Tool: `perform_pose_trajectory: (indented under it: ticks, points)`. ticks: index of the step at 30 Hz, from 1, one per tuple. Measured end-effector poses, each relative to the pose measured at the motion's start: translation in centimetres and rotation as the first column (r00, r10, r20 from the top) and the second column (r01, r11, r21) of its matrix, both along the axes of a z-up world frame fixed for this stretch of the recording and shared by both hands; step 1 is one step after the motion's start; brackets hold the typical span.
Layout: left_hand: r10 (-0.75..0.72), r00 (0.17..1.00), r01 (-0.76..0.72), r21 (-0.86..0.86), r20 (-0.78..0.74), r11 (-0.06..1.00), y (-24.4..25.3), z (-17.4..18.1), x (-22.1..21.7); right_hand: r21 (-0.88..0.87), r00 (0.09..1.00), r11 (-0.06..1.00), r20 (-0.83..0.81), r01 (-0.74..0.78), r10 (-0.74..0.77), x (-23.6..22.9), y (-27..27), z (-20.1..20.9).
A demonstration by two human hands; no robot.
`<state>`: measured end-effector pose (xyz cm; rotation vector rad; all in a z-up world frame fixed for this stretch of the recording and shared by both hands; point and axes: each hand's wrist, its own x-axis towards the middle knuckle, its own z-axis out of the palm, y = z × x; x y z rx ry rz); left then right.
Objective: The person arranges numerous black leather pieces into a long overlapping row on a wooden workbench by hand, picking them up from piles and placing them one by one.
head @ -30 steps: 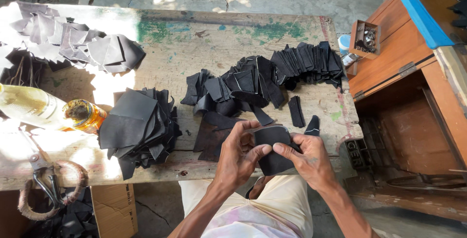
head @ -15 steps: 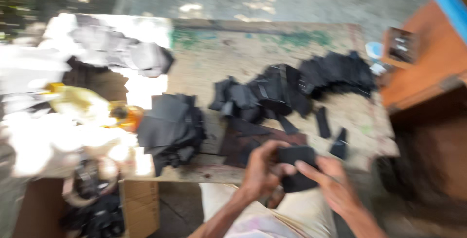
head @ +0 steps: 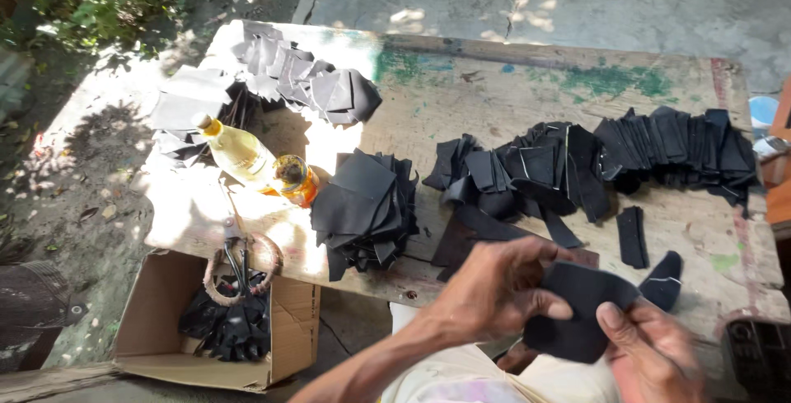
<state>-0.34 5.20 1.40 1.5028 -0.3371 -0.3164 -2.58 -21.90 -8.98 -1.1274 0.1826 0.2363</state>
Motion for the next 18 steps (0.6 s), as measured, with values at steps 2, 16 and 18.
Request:
perform_pose_trajectory:
  ticks: [2,16,18]
  points:
    - [0.029,0.944,-0.143,0.326,0.329,0.935,3.5,3.5,3.5,-0.149,0.976,0.988,0.206,-0.046,0.077,0.8,-0.2,1.2]
    - [0.704,0.69,-0.672,0.509,0.167,0.538,36.6,-9.7,26.6,-0.554,0.998,0.831,0.008,0.053,-0.059,-2.7,-2.2,-4.9]
    - [0.719,0.639,-0.699,0.598,0.274,0.393,37.0,-9.7,26.1,-0.572,0.999,0.819,-0.004,0.037,-0.047,-1.8,-1.5,-2.0]
